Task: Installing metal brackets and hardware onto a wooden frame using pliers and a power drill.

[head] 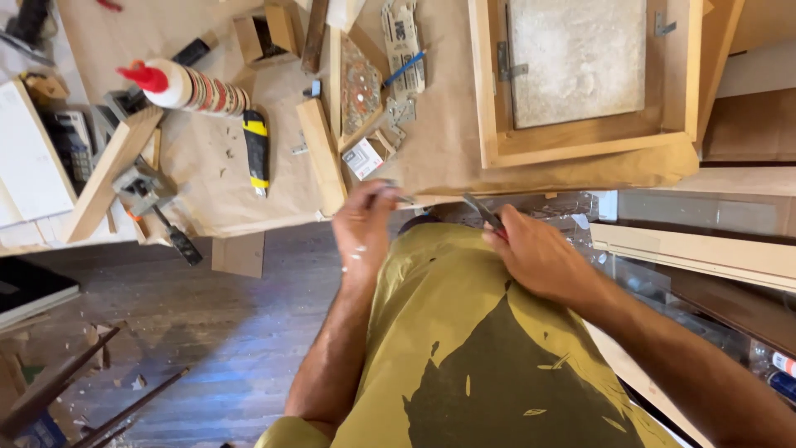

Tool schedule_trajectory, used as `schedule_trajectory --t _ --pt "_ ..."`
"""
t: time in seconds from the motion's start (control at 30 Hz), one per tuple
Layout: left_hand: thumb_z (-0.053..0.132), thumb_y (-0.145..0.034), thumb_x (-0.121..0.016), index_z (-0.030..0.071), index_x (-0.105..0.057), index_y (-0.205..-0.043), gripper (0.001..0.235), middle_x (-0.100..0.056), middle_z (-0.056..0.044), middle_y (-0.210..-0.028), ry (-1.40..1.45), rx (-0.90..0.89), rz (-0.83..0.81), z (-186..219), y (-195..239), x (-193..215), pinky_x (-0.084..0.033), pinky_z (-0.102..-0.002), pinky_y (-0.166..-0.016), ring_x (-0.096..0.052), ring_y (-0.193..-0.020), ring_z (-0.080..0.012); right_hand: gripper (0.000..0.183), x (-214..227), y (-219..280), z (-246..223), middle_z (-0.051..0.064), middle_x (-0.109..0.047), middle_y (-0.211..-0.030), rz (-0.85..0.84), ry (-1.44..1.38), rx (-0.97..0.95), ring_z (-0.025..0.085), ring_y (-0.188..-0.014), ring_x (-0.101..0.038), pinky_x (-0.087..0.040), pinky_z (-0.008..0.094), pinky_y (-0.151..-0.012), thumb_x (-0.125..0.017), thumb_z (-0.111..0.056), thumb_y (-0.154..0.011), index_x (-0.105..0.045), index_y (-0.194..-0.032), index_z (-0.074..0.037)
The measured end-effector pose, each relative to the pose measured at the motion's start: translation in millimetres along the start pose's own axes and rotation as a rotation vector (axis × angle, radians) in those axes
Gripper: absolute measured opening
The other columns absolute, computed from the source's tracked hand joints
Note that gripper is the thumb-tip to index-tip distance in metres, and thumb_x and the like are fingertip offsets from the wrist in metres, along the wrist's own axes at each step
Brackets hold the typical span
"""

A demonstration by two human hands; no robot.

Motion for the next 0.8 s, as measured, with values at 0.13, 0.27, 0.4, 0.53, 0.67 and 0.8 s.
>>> schedule_trajectory --t 0.13,0.27,0.4,0.53,0.67,0.8 --pt "-0.008 -0.094 -0.069 0.000 -0.070 -0.097 0.009 -0.068 -0.009 -0.080 -0.053 -0.010 0.019 9 -32 30 -0.059 -0.025 -0.066 -0.066 -0.072 -0.0139 0.055 -23 -60 -13 0.034 -0.062 -0.091 -0.115 -0.446 -0.216 0.052 -0.093 -0.066 -0.049 0.055 -0.082 -0.058 -0.055 -0.093 -0.051 -0.099 -0.001" --pt "-0.008 -0.093 -0.069 0.001 -0.075 -0.100 0.014 -0.065 -0.011 -0.087 -0.217 -0.062 -0.083 8 -52 35 -0.056 -0.027 -0.061 -0.062 -0.068 -0.0137 0.023 -60 -160 13 0.011 -0.059 -0.068 0.093 -0.805 -0.097 0.025 -0.058 -0.065 -0.054 0.040 -0.055 -0.064 -0.025 -0.091 -0.052 -0.096 -0.006" --pt "-0.006 -0.095 -0.065 0.008 -0.080 -0.102 0.022 -0.066 -0.007 -0.086 -0.331 -0.012 -0.237 -3 -62 20 -0.056 -0.024 -0.060 -0.064 -0.065 -0.0112 0.062 -52 -174 9 0.029 -0.068 -0.109 0.088 -0.459 -0.228 0.047 -0.109 -0.068 -0.054 0.056 -0.089 -0.063 -0.052 -0.093 -0.049 -0.133 -0.007" --pt "-0.004 -0.089 -0.072 0.011 -0.081 -0.104 0.024 -0.066 -0.007 -0.079 -0.435 0.010 -0.466 -1 -67 -11 -0.057 -0.030 -0.061 -0.066 -0.062 -0.0150 0.040 -4 -120 -41 0.030 -0.066 -0.096 0.162 -0.290 -0.044 0.050 -0.097 -0.071 -0.058 0.054 -0.082 -0.063 -0.023 -0.096 -0.060 -0.121 0.009" --pt "0.023 -0.086 -0.081 0.028 -0.066 -0.118 0.036 -0.078 0.002 -0.102 -0.847 0.246 -0.787 -31 -59 -54 -0.060 -0.040 -0.089 -0.075 -0.100 -0.0220 0.039 10 -83 -37 0.022 -0.074 -0.111 0.108 -0.546 -0.062 0.037 -0.104 -0.073 -0.061 0.049 -0.086 -0.064 -0.032 -0.097 -0.068 -0.125 -0.005" --pt "0.013 -0.089 -0.076 0.014 -0.060 -0.121 0.036 -0.077 -0.015 -0.107 -0.847 0.129 -1.030 -32 -47 -118 -0.059 -0.051 -0.091 -0.073 -0.104 -0.0375 0.027 8 -69 -2 0.019 -0.078 -0.102 0.173 -0.817 -0.230 0.024 -0.082 -0.076 -0.065 0.037 -0.072 -0.074 -0.012 -0.087 -0.072 -0.112 -0.002"
Point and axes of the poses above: each hand's wrist, its own y-axis away from the middle knuckle, its own x-axis out of the back of the hand, z = x × y, the point moved 8 cm from there along -y, towards the middle knuckle
